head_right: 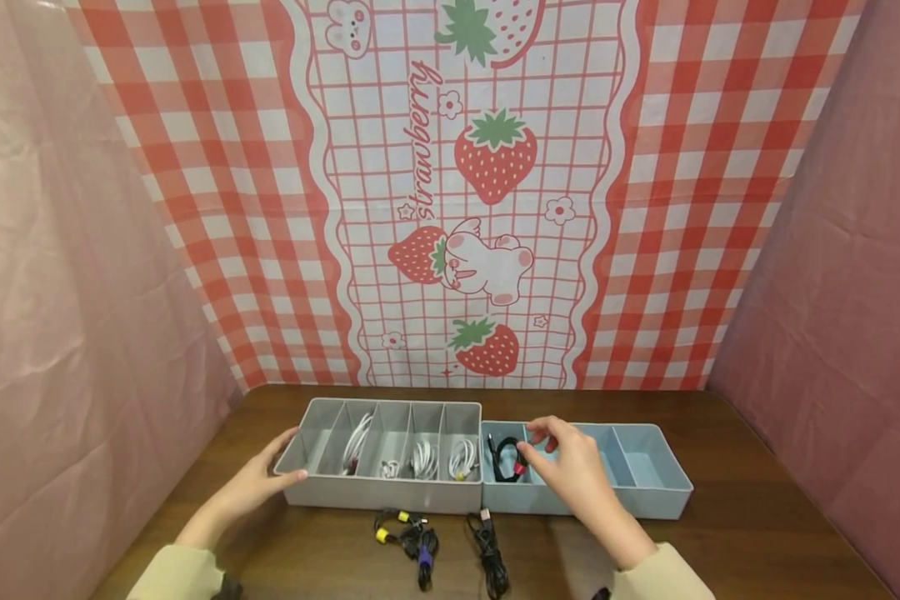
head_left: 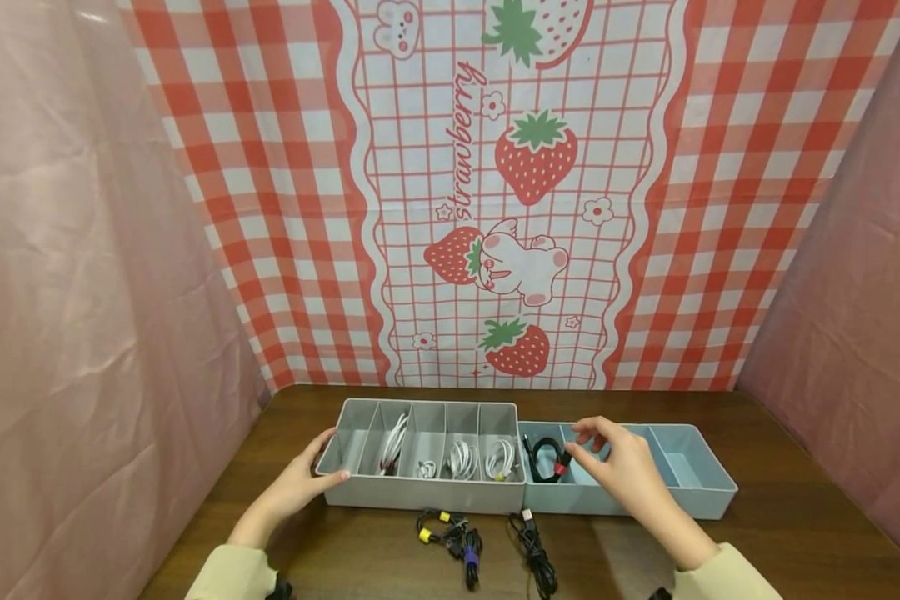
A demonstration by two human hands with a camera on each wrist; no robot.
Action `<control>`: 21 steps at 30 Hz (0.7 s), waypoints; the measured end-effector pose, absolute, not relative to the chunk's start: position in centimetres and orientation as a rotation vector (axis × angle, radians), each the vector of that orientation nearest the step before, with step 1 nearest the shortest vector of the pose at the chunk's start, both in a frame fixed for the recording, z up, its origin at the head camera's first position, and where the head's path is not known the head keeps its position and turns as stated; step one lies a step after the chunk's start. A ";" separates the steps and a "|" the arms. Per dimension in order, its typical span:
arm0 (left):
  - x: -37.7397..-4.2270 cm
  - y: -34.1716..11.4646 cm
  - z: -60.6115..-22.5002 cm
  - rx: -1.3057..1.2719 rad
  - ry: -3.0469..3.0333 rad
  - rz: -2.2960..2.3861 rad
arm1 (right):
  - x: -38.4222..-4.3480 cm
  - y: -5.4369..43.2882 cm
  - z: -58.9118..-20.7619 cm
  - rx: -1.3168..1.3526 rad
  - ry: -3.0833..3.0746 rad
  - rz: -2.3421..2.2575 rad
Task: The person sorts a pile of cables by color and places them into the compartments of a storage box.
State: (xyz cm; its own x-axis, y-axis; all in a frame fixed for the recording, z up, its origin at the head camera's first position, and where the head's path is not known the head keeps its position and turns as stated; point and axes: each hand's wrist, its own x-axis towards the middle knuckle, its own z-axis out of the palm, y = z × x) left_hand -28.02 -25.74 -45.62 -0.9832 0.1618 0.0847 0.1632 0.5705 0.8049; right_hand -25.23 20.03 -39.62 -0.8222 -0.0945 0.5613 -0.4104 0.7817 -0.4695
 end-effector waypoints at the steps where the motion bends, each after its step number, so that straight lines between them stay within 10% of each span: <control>1: -28.0 -25.7 -45.6 -0.289 -2.783 -1.425 | -25.0 20.0 -39.6 0.381 -2.454 0.813; 21: -28.1 -25.9 -45.7 -0.292 -2.791 -1.410 | -21.3 19.5 -39.6 0.379 -2.487 0.808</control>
State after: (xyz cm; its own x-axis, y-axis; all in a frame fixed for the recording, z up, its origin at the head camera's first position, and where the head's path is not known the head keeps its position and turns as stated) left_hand -28.13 -25.94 -45.69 -0.9827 0.1645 0.0850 0.1660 0.5797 0.7978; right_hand -21.31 19.52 -39.58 -0.8390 -0.1070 0.5335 -0.4001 0.7858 -0.4717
